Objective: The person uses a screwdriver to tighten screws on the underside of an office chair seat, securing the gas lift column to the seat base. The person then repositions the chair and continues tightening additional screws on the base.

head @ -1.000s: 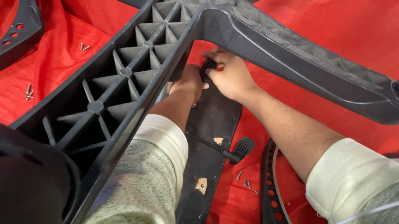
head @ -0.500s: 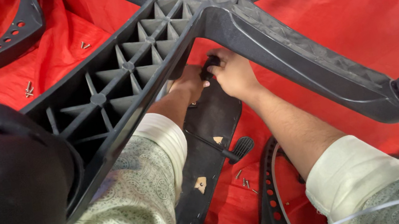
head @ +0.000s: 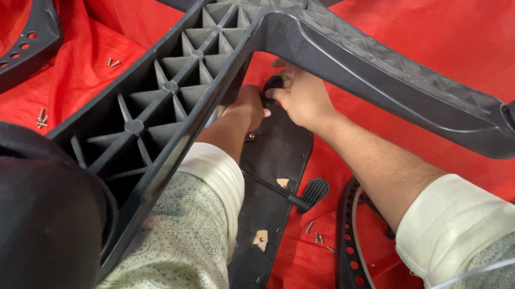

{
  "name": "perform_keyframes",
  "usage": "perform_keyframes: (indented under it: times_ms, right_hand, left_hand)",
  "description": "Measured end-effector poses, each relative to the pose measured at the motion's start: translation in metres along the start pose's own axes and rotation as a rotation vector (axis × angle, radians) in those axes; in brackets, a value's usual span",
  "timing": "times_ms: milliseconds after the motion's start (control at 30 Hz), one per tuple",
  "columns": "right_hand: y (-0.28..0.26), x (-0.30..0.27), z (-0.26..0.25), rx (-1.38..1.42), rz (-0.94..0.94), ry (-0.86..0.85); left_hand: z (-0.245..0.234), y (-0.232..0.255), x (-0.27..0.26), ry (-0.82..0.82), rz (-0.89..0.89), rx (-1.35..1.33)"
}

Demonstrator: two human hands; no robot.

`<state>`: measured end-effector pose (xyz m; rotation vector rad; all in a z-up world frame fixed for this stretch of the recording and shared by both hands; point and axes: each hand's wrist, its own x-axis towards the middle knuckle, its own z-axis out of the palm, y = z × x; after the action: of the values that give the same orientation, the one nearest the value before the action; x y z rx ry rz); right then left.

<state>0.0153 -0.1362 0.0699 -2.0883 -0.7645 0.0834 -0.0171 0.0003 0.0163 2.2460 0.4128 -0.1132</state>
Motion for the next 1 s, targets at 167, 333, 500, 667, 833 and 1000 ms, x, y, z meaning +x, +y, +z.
perform_keyframes:
  times_ms: [167,333,500,667,833,1000]
  right_hand:
    - [0.01,-0.002,0.003,-0.105,-0.067,-0.006]
    - [0.002,-0.009,0.008,-0.328,-0.258,0.119]
    - [-0.015,-0.01,0.005,-0.362,-0.005,0.051]
    - [-0.005,-0.005,0.006,-0.036,0.035,0.059]
    - [0.013,0.001,-0.003,-0.16,-0.01,0.012]
    - [0.005,0.0,-0.004,-0.273,-0.137,0.059]
  left_hand:
    - [0.003,-0.002,-0.009,-0.002,0.011,0.004]
    - [0.007,0.0,-0.007,0.01,-0.012,0.003]
    - [0.003,0.003,-0.007,0.012,-0.005,0.011]
    - [0.001,0.002,-0.008,0.001,0.021,0.028]
    - [0.006,0.002,-0.001,-0.014,0.032,0.033]
    - [0.01,0.008,0.004,0.002,0.015,0.036]
